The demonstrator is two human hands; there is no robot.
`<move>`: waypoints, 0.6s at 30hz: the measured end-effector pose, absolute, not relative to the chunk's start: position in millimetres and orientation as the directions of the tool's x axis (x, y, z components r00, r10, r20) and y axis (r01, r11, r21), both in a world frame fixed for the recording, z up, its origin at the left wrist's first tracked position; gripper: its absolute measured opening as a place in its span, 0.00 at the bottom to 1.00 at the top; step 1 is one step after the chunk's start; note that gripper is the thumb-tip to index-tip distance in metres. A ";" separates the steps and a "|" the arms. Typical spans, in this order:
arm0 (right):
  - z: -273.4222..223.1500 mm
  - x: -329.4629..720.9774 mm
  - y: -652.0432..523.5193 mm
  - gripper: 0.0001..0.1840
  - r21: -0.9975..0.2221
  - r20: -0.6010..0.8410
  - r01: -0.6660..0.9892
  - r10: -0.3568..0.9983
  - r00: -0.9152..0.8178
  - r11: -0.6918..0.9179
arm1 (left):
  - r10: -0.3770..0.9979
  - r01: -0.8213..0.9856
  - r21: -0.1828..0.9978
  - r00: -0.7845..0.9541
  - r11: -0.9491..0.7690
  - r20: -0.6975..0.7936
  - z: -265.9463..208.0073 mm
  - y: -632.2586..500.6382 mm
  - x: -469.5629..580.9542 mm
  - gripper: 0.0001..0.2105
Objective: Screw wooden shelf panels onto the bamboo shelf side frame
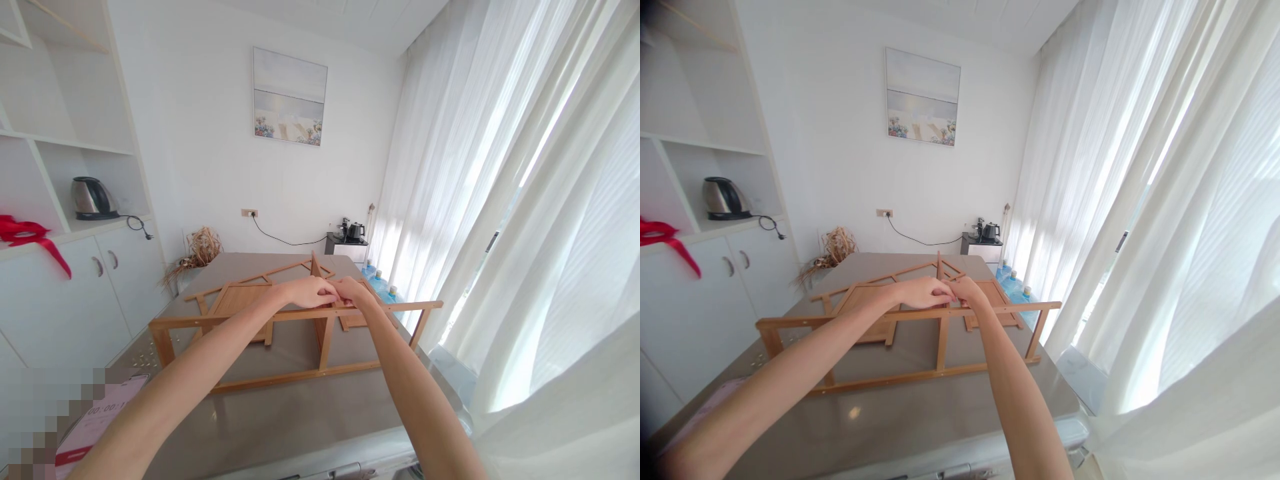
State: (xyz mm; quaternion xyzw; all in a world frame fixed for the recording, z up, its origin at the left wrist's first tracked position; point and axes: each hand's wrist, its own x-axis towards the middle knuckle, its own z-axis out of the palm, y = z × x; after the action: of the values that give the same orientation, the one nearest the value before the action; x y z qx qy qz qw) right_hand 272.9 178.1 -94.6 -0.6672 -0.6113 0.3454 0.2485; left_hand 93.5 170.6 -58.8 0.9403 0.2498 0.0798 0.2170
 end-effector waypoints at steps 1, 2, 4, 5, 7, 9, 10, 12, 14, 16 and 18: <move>-94.8 272.4 178.2 0.24 -0.748 -0.155 0.651 0.988 0.018 -0.130 | 0.520 0.449 0.442 0.853 -0.776 0.048 -52.8 166.4 89.7 0.16; -94.9 271.7 178.2 0.23 -0.743 -0.151 0.656 0.988 0.022 -0.128 | 0.541 0.468 0.447 0.840 -0.762 0.042 -45.3 161.9 84.2 0.17; -95.2 270.4 178.2 0.22 -0.738 -0.138 0.664 0.990 0.025 -0.120 | 0.580 0.497 0.454 0.813 -0.739 0.055 -25.3 152.4 67.2 0.19; -95.4 269.9 178.1 0.22 -0.737 -0.130 0.666 0.991 0.025 -0.114 | 0.597 0.505 0.445 0.798 -0.739 0.085 -13.2 147.6 55.5 0.19; -96.3 269.6 178.0 0.24 -0.735 -0.112 0.670 0.993 0.022 -0.098 | 0.641 0.537 0.431 0.756 -0.725 0.137 13.5 138.5 25.9 0.19; -97.6 270.2 178.2 0.26 -0.732 -0.094 0.676 0.995 0.024 -0.085 | 0.692 0.592 0.394 0.696 -0.704 0.190 40.2 131.5 -10.3 0.20; -98.3 270.8 178.4 0.26 -0.729 -0.088 0.679 0.996 0.027 -0.083 | 0.722 0.630 0.370 0.656 -0.683 0.218 52.1 129.2 -30.3 0.21; -99.5 271.7 178.6 0.28 -0.723 -0.084 0.686 0.996 0.029 -0.081 | 0.783 0.709 0.332 0.568 -0.622 0.254 70.0 128.2 -73.0 0.21; -99.8 271.9 178.2 0.28 -0.719 -0.089 0.690 0.996 0.024 -0.081 | 0.846 0.794 0.299 0.465 -0.529 0.262 76.1 132.6 -117.7 0.23; -98.8 271.0 177.2 0.28 -0.717 -0.096 0.692 0.995 0.017 -0.081 | 0.893 0.864 0.265 0.360 -0.429 0.271 67.3 141.8 -161.9 0.23; -97.0 269.2 175.8 0.27 -0.711 -0.103 0.698 0.995 0.016 -0.085 | 0.928 0.910 0.248 0.271 -0.334 0.255 43.7 154.2 -201.7 0.21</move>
State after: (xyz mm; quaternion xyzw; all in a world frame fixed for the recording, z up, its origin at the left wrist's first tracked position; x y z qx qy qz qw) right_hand 269.2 175.8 -97.0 -0.6704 -0.6313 0.3055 0.2424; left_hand -201.7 154.2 43.7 0.7968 0.5766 0.1788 0.0260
